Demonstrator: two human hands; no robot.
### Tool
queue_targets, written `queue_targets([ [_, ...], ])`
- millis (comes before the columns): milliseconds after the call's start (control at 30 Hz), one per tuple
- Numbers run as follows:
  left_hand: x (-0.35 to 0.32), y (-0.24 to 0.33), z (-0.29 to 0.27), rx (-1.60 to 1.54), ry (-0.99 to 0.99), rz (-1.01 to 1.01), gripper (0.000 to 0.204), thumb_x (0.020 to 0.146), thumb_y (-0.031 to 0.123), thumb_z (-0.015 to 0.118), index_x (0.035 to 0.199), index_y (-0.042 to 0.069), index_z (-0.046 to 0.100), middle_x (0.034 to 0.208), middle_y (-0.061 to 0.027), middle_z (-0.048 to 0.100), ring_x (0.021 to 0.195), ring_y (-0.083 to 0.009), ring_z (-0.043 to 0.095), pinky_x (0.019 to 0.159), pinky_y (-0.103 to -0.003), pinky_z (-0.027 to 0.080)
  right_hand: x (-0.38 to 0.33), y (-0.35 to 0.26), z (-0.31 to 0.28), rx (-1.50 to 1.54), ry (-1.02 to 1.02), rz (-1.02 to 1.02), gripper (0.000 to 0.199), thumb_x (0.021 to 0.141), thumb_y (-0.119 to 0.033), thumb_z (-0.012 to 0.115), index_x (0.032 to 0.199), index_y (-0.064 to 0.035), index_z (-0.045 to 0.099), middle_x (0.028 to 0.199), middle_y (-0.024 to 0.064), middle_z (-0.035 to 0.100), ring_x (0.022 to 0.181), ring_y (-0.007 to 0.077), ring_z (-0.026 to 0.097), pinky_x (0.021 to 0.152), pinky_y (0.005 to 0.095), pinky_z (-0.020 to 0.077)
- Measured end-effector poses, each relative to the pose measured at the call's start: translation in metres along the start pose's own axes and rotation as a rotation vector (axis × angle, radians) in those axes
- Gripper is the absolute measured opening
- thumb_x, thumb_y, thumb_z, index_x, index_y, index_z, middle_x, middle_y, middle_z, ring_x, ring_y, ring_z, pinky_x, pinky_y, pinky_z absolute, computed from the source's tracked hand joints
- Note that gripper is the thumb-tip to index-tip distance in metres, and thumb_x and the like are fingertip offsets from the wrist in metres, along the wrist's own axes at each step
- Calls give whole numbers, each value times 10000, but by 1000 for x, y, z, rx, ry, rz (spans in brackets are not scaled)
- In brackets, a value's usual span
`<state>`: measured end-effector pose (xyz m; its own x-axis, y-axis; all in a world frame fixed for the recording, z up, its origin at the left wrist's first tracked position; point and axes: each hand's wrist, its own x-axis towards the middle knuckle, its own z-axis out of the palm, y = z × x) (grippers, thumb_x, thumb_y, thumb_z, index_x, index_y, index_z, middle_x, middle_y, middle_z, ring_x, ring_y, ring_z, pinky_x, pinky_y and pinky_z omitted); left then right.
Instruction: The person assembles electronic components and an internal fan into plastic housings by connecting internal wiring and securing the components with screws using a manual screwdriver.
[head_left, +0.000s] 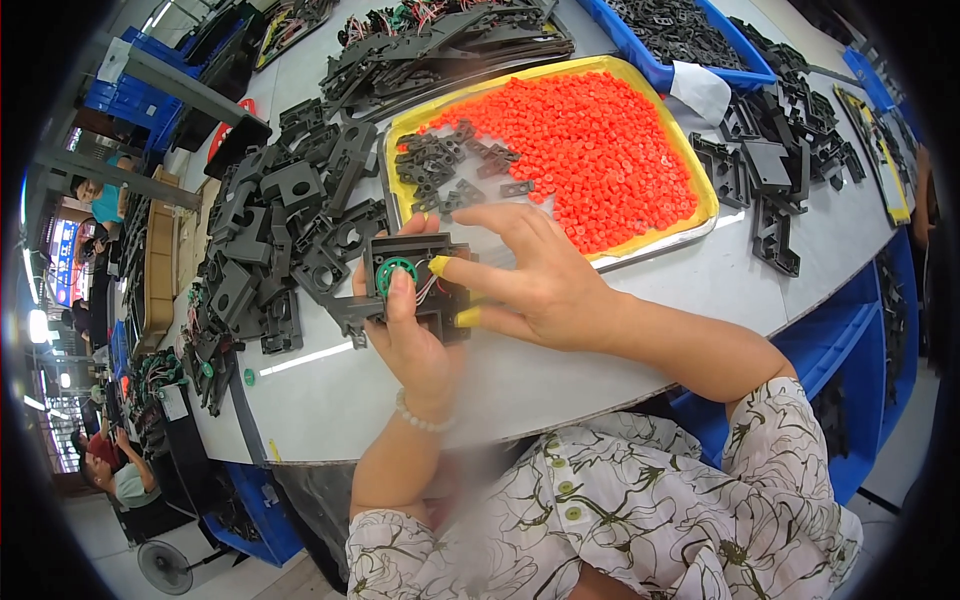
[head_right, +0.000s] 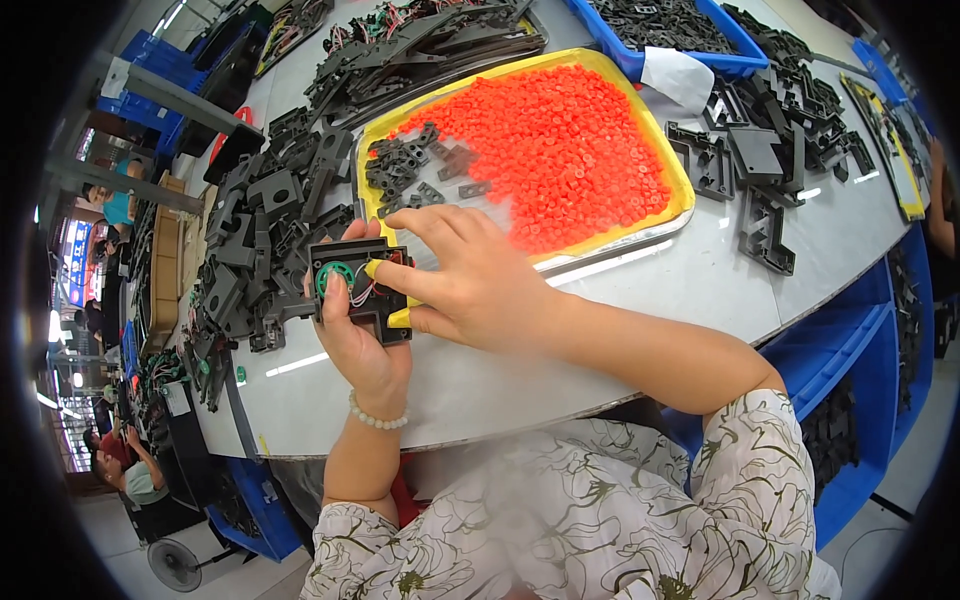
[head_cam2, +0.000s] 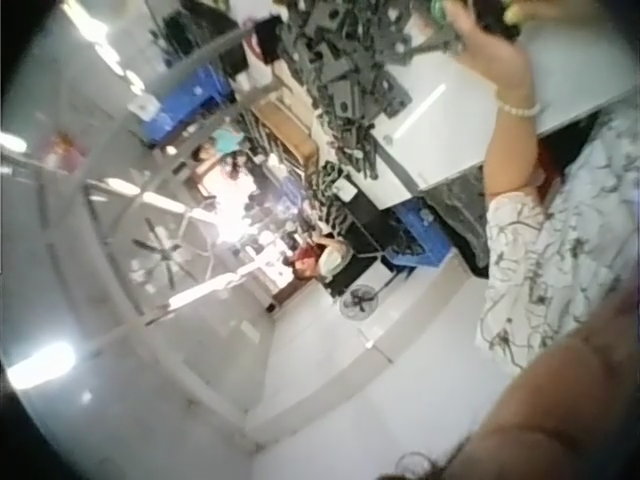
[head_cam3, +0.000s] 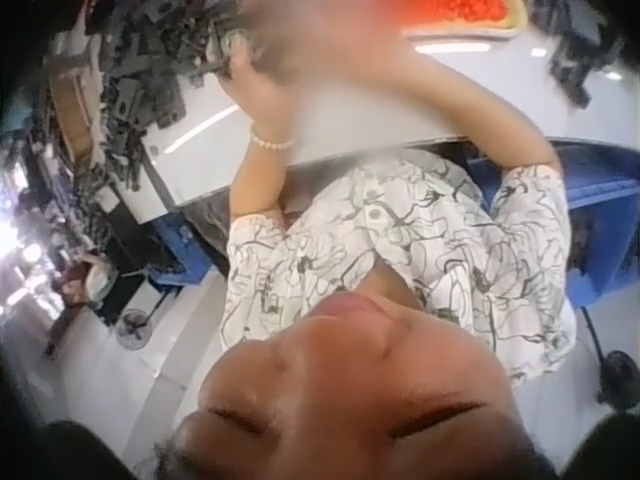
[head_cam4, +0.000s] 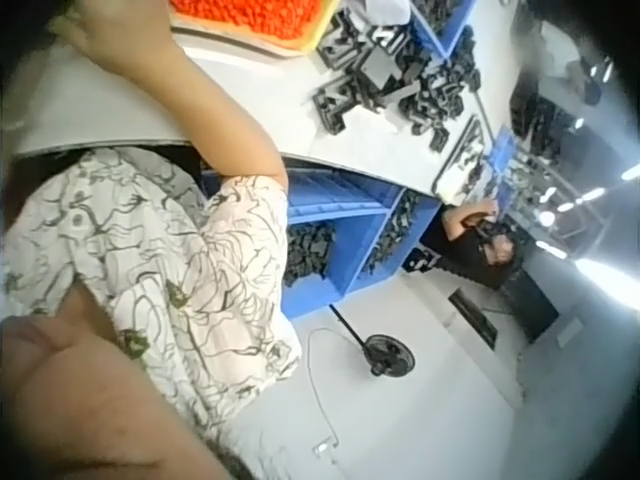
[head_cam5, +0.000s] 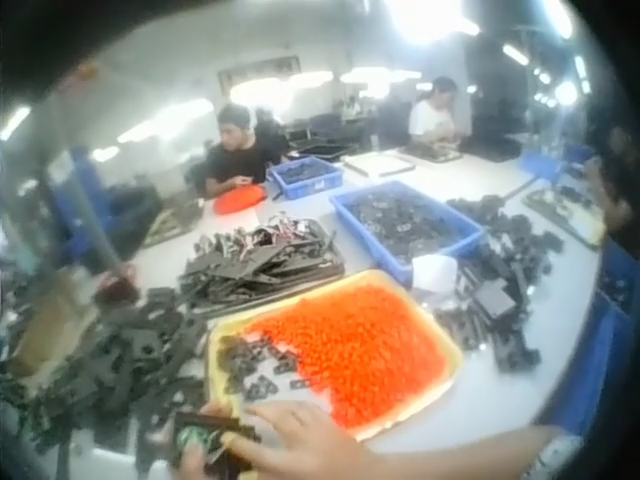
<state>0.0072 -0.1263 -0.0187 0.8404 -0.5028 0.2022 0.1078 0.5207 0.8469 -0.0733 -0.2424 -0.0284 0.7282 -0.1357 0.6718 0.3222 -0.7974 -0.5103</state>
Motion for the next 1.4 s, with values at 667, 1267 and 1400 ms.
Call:
queue_targets([
  [667,1,0,4,77,65,105,355,891,162,405,1205,11,334,1196,-238,456,1097,-289,489,829,-417,503,-6,1,2,866,-261,922,168,787,-103,644,894,4,572,825,29,595,763,68,547,664,214,435],
  [1267,-4,-2,3,164,30,119,432,885,200,443,1242,45,255,1196,-237,460,1006,-280,543,811,-397,504,-2,-8,3,1243,-235,905,172,806,-186,650,857,-29,601,749,-27,576,675,26,494,580,190,385],
  [1400,-4,-3,5,147,12,100,428,889,196,438,1243,41,255,1198,-229,461,1061,-281,512,833,-405,494,-8,3,6,1239,-331,953,185,806,-213,652,851,-39,605,732,-31,568,630,30,470,543,189,357],
])
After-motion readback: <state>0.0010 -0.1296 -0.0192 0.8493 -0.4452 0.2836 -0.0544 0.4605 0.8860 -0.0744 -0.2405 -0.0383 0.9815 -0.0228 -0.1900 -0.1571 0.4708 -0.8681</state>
